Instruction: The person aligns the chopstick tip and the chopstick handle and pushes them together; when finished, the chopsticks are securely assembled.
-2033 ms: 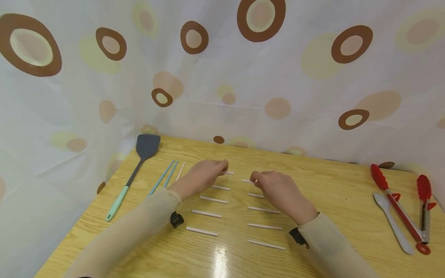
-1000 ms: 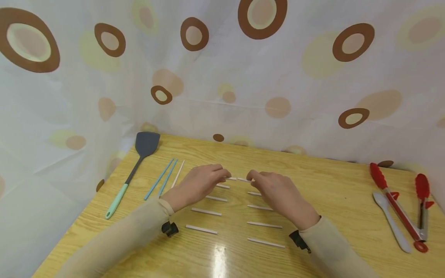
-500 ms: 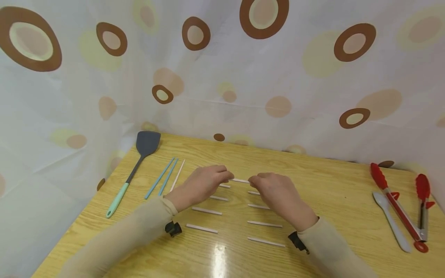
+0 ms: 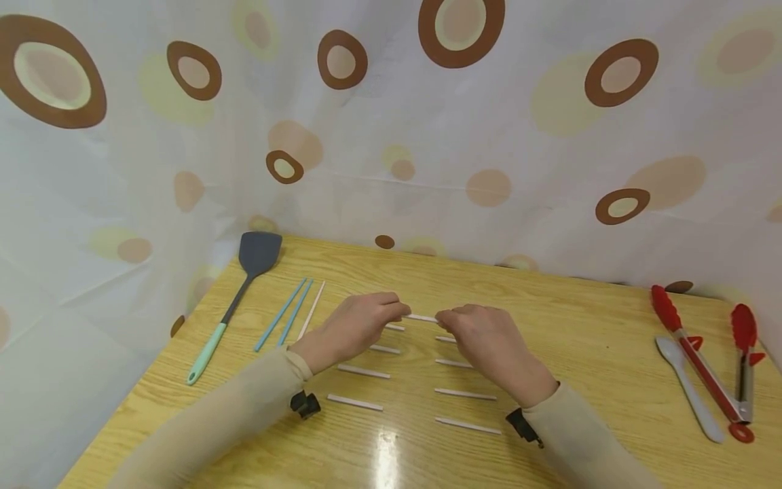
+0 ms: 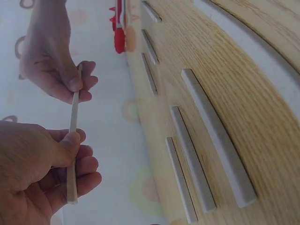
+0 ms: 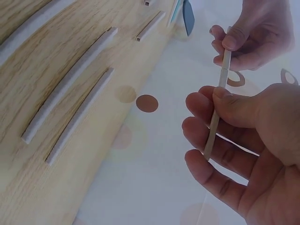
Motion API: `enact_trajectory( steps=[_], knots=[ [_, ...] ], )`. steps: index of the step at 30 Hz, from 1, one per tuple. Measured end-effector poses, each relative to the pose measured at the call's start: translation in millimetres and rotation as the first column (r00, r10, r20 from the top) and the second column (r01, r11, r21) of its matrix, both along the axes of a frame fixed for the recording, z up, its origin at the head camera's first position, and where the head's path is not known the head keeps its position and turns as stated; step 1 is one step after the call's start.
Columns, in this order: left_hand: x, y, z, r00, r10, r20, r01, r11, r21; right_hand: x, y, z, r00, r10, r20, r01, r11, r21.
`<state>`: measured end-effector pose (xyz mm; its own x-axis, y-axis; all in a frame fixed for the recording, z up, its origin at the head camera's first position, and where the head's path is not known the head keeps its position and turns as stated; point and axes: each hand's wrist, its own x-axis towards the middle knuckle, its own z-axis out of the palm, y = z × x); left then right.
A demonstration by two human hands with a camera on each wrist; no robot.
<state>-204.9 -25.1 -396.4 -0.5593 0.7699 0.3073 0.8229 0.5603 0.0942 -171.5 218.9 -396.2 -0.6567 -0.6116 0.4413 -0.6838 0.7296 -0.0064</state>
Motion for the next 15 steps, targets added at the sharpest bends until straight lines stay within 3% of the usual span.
enact_trajectory(
  steps=[15],
  knots=[
    [0.8,1.5,-4.0,0.999,-0.011,-0.047,0.011,1.0,0.007,-0.2,-2.0,-3.2,1.0,-0.002,-0.027,0.001,1.0,-0.013]
  ],
)
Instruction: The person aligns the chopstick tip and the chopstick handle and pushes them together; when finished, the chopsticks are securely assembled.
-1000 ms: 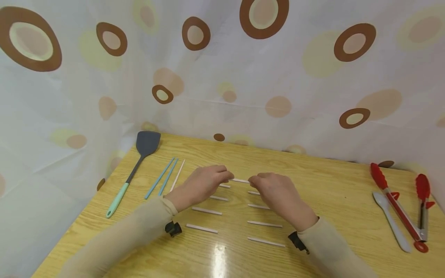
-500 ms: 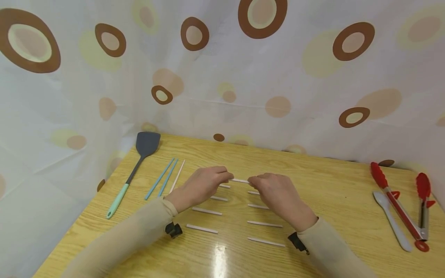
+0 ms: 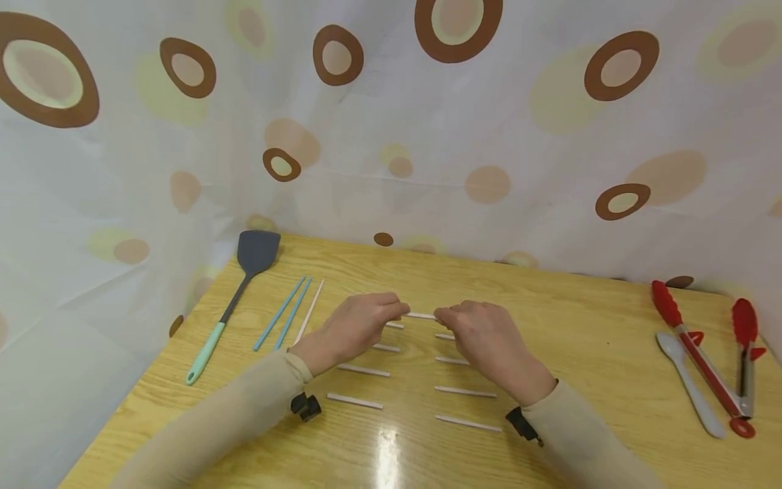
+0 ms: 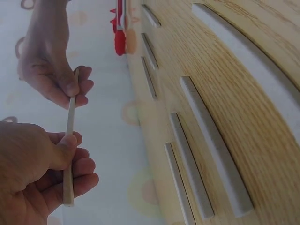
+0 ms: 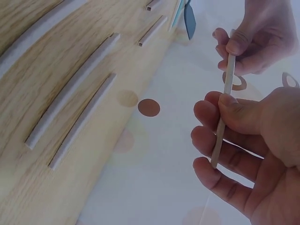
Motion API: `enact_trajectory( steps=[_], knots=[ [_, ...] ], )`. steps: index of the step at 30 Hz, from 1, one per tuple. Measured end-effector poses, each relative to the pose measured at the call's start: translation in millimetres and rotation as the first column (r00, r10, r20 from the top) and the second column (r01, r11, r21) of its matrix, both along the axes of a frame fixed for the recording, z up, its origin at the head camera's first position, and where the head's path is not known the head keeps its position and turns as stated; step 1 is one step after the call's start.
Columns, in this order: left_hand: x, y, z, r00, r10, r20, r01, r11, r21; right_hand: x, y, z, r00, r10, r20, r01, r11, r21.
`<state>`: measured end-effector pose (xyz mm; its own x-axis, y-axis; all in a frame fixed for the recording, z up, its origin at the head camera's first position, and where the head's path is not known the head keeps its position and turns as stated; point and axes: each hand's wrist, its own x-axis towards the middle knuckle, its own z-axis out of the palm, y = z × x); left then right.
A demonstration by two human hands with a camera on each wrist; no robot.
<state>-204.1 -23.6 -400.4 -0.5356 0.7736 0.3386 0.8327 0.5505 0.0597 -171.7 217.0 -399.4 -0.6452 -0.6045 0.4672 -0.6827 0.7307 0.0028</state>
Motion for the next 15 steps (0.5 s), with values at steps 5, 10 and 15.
enact_trajectory(
  steps=[5,10,15],
  knots=[
    [0.0,1.1,1.9,1.0,-0.003,-0.017,0.003,1.0,-0.016,-0.3,0.3,-2.1,1.0,0.002,-0.001,-0.002,1.0,0.003],
    [-0.4,2.2,4.0,1.0,-0.003,-0.027,0.002,1.0,-0.032,-0.2,1.6,-3.4,1.0,0.013,-0.029,-0.012,1.0,0.005],
    [0.6,4.0,9.1,0.999,0.032,-0.006,-0.033,0.997,-0.07,-1.8,2.1,-4.1,0.998,0.023,-0.056,-0.023,1.0,0.0]
  ],
)
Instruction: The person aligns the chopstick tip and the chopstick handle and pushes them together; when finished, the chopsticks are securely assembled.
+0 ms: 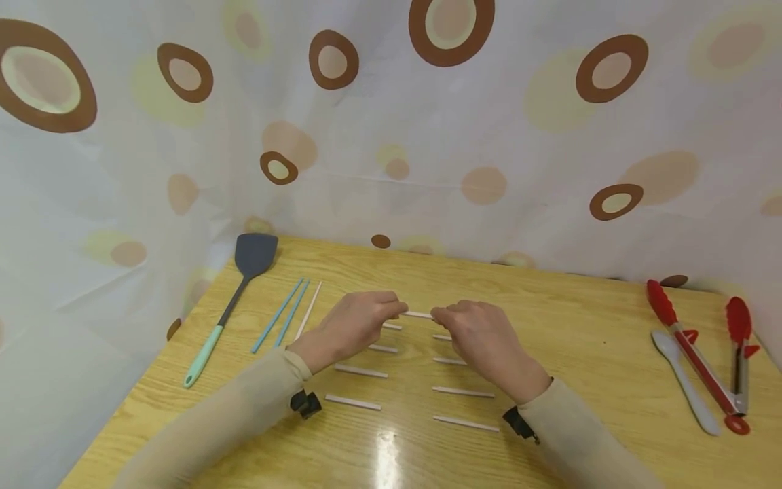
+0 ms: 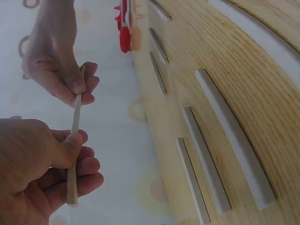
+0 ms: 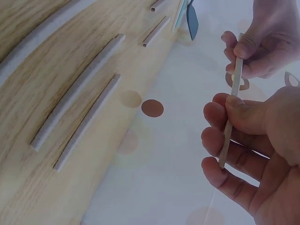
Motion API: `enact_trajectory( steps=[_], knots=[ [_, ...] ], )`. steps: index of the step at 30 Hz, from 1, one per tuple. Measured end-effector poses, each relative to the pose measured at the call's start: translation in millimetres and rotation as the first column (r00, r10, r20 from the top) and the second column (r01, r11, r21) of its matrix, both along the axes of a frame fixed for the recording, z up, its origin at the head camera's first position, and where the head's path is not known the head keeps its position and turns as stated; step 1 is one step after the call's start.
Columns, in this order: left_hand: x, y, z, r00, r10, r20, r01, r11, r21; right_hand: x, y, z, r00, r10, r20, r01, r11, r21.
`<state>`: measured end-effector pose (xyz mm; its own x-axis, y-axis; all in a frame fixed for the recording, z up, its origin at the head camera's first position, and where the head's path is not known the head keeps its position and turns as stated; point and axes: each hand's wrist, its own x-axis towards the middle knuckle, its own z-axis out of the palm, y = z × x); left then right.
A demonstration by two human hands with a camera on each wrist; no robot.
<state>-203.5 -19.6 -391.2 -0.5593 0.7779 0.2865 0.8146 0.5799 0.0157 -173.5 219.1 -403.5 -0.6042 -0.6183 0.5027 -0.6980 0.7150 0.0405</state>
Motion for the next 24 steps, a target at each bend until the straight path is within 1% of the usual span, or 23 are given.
enact_trajectory(
  steps=[4,6,7,11,13,18,21,24],
  knots=[
    [2.4,2.1,7.1,0.997,0.054,0.058,-0.047,0.993,-0.112,-0.1,-0.4,-2.1,1.0,0.023,0.008,-0.024,0.999,0.04],
    [2.8,4.1,11.4,0.995,0.072,0.067,-0.061,0.986,-0.153,0.5,-0.4,-1.9,1.0,0.031,0.003,-0.031,0.998,0.06],
    [2.7,5.3,13.2,0.995,0.076,0.06,-0.065,0.985,-0.162,0.7,-0.4,-1.6,0.999,0.031,-0.006,-0.03,0.997,0.065],
    [2.5,11.0,17.6,0.997,0.069,0.033,-0.063,0.985,-0.16,0.3,-1.0,2.1,0.998,0.035,-0.045,-0.032,0.996,0.079],
    [3.0,12.9,17.0,0.997,0.065,0.029,-0.059,0.987,-0.151,-0.5,-1.7,3.4,0.997,0.05,-0.056,-0.046,0.995,0.083],
    [5.9,15.3,15.3,0.996,0.062,0.062,-0.052,0.988,-0.144,-0.2,-5.1,2.1,0.993,0.079,-0.086,-0.071,0.993,0.095],
    [7.5,15.8,17.1,0.995,0.058,0.079,-0.046,0.988,-0.151,0.0,-7.4,1.0,0.99,0.092,-0.105,-0.082,0.992,0.092],
    [7.2,14.7,17.0,0.996,0.058,0.071,-0.046,0.985,-0.164,-1.2,-7.9,2.0,0.992,0.091,-0.091,-0.085,0.994,0.067]
  ],
)
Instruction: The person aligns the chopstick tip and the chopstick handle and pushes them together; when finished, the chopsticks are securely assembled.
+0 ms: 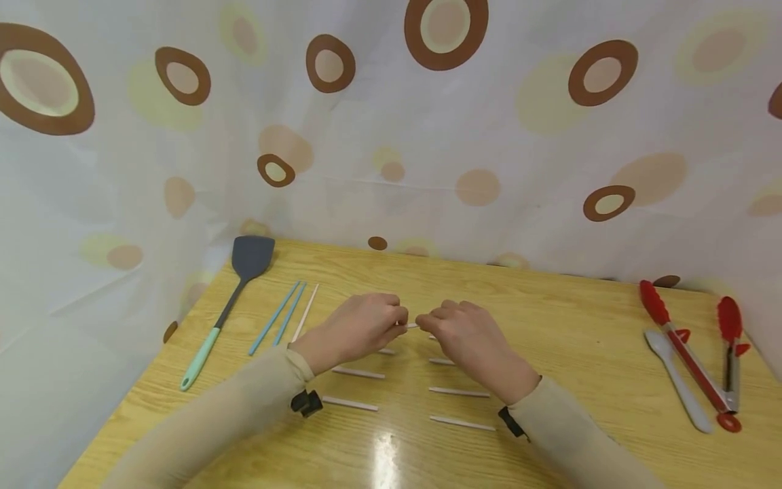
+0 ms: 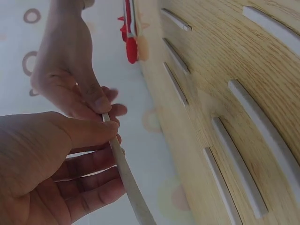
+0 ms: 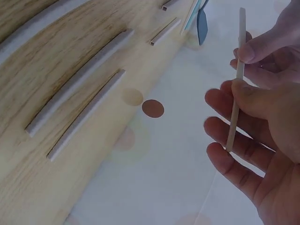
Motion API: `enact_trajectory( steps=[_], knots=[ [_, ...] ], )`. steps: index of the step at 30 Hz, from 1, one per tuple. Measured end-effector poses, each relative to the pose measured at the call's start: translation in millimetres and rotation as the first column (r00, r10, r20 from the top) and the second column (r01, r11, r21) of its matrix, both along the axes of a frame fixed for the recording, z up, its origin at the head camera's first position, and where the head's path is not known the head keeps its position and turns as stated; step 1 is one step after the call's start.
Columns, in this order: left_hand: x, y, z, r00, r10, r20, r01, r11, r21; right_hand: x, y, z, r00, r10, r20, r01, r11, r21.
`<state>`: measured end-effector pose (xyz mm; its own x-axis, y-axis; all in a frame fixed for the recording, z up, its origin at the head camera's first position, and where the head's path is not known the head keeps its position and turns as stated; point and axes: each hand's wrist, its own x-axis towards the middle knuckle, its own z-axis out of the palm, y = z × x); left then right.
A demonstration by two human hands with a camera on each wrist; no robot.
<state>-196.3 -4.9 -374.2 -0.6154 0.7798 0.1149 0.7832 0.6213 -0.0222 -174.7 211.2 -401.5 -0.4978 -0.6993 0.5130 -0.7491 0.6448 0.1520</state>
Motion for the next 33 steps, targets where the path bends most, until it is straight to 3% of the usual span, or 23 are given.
enact_trajectory(
  steps=[5,10,14,21,27,33],
  knots=[
    [-4.5,-12.3,-2.6,0.999,0.042,0.009,-0.042,0.999,0.004,-4.8,4.1,1.8,0.999,-0.041,0.028,0.042,0.998,-0.043],
    [-15.4,-31.7,-4.2,0.984,0.119,0.134,-0.138,0.98,0.142,-9.0,11.6,-0.4,0.996,-0.072,0.047,0.074,0.997,-0.032],
    [-25.8,-44.7,-6.4,0.953,0.189,0.237,-0.237,0.952,0.195,-11.0,17.6,-4.5,0.99,-0.099,0.101,0.099,0.995,0.002],
    [-39.5,-67.1,-12.1,0.902,0.281,0.328,-0.365,0.901,0.233,-11.2,27.3,-13.4,0.975,-0.134,0.179,0.132,0.991,0.024],
    [-49.5,-83.1,-16.0,0.842,0.375,0.388,-0.466,0.869,0.17,-11.0,27.4,-16.4,0.963,-0.15,0.223,0.143,0.989,0.047],
    [-53.5,-91.3,-20.7,0.773,0.431,0.466,-0.537,0.835,0.118,-11.5,29.8,-19.7,0.932,-0.188,0.308,0.172,0.982,0.081]
  ],
)
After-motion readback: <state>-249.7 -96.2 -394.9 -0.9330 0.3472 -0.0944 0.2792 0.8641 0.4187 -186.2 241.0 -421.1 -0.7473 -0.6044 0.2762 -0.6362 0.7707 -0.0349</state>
